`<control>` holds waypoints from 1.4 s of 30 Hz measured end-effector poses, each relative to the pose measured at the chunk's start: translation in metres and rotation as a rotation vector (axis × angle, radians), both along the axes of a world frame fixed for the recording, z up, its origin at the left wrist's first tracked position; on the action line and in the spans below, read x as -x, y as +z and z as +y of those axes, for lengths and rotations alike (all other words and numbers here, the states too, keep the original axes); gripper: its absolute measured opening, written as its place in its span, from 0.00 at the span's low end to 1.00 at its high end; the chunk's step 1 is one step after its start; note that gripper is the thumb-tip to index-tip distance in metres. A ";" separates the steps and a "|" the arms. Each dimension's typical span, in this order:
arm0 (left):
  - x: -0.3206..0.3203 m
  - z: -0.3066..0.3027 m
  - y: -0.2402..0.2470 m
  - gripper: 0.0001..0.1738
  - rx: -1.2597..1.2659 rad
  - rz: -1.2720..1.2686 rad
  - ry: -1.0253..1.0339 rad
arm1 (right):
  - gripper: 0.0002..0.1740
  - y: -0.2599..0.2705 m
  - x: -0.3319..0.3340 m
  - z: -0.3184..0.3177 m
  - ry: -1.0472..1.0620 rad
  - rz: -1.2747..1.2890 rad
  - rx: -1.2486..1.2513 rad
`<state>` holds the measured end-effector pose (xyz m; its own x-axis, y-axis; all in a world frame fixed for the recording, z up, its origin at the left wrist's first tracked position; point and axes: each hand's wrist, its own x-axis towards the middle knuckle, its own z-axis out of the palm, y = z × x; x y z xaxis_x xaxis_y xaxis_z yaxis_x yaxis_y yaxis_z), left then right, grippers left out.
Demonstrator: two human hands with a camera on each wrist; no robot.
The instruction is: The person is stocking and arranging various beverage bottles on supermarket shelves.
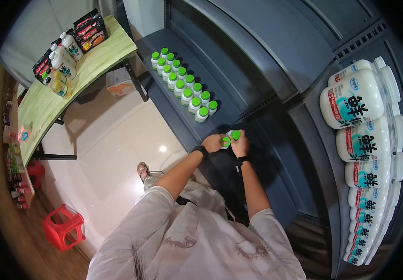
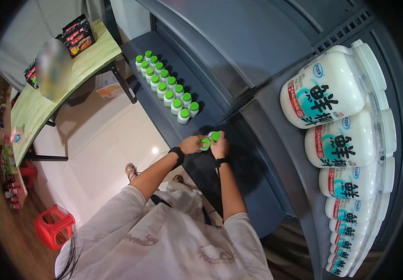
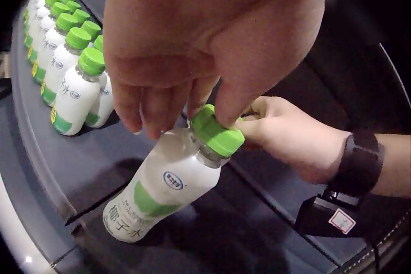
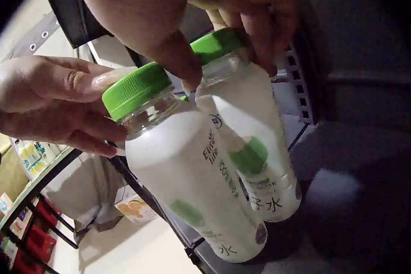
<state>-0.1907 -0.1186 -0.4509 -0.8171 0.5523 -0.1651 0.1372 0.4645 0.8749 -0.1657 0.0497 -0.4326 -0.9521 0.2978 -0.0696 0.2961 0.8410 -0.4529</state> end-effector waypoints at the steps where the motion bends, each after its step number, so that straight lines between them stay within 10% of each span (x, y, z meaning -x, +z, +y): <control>1: -0.001 0.000 -0.001 0.27 -0.005 0.007 0.001 | 0.25 -0.003 0.000 0.001 0.006 0.012 0.006; 42: -0.007 -0.012 -0.011 0.41 -0.059 -0.283 0.102 | 0.28 -0.005 0.012 0.010 0.067 -0.041 0.035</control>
<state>-0.1841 -0.1307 -0.4623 -0.7950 0.4850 -0.3644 -0.1606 0.4110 0.8974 -0.1781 0.0595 -0.4377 -0.9658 0.2306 -0.1186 0.2592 0.8433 -0.4708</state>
